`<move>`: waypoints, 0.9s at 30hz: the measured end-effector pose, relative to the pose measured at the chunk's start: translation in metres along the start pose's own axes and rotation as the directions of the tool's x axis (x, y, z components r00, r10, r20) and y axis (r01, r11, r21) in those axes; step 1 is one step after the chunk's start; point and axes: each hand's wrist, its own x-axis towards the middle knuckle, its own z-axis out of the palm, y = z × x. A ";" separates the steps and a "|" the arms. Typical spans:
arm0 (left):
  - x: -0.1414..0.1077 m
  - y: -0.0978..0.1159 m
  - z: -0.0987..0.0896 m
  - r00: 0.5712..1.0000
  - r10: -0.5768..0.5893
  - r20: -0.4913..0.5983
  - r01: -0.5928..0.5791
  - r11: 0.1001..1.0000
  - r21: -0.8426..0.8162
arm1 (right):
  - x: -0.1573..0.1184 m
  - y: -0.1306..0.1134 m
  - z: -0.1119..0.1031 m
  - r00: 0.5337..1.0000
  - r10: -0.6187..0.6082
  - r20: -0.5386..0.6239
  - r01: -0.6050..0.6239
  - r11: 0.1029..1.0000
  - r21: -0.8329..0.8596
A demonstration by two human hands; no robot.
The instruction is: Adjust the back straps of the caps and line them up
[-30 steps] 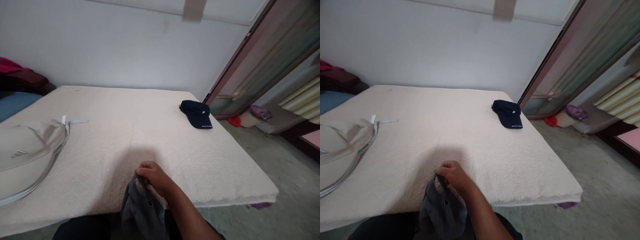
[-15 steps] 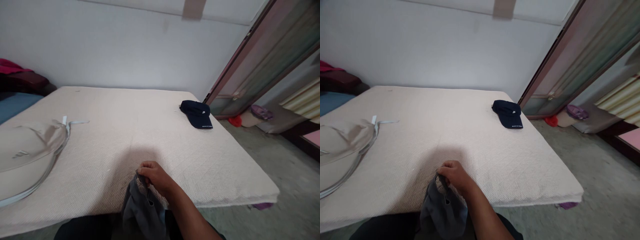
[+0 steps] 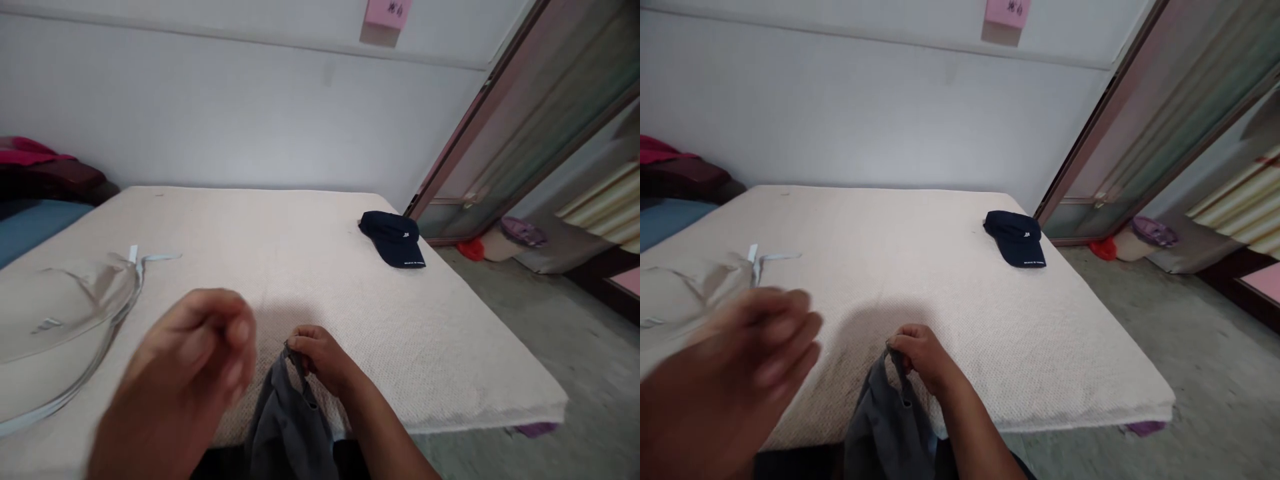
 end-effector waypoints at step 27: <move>0.052 -0.068 0.002 0.852 -0.436 0.288 0.444 0.895 0.041 | 0.002 -0.027 -0.016 0.982 -0.184 -0.048 0.190 0.930 0.313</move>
